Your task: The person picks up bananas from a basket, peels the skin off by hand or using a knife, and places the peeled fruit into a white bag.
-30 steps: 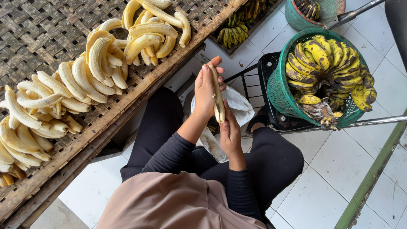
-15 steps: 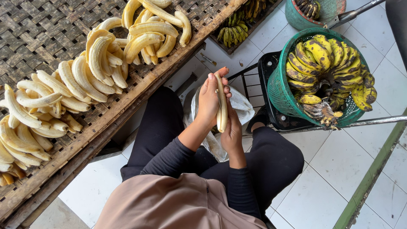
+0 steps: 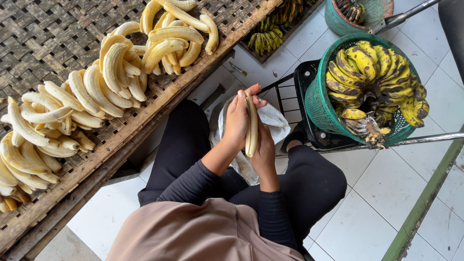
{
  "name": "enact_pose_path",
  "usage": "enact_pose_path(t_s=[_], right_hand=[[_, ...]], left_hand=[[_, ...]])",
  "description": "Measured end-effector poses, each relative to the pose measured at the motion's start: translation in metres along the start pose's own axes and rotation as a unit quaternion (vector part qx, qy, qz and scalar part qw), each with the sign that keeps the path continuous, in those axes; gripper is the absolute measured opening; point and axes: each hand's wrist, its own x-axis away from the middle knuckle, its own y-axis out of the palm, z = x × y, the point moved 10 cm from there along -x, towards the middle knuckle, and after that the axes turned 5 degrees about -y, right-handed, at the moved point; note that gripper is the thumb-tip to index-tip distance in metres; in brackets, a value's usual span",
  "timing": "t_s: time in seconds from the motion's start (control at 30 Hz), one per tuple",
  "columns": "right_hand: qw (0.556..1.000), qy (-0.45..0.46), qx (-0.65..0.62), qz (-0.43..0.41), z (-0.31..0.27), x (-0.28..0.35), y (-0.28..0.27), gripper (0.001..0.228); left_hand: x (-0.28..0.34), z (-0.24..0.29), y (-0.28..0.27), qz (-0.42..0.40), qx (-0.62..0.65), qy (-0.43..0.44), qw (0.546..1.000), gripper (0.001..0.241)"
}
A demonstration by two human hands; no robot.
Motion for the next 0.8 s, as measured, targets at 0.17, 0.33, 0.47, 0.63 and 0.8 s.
enact_pose_path(t_s=[0.17, 0.33, 0.47, 0.63, 0.8], right_hand=[[0.999, 0.019, 0.046, -0.013, 0.005, -0.001, 0.001, 0.049], [0.987, 0.101, 0.119, -0.040, 0.017, -0.002, 0.004, 0.055], [0.976, 0.143, 0.151, -0.066, 0.023, 0.001, 0.006, 0.051], [0.969, 0.129, 0.198, -0.072, 0.020, -0.003, 0.005, 0.047], [0.957, 0.125, 0.256, -0.064, 0.017, -0.005, 0.001, 0.047]], left_hand=[[-0.002, -0.005, -0.010, -0.007, 0.003, -0.001, 1.000, 0.054], [-0.005, -0.012, -0.023, 0.007, 0.051, -0.006, 0.999, 0.055], [-0.007, -0.017, -0.037, 0.017, 0.056, 0.000, 0.998, 0.055], [-0.013, -0.022, -0.048, -0.002, 0.067, 0.013, 0.998, 0.053], [-0.020, -0.039, -0.050, -0.044, 0.133, -0.048, 0.989, 0.056]])
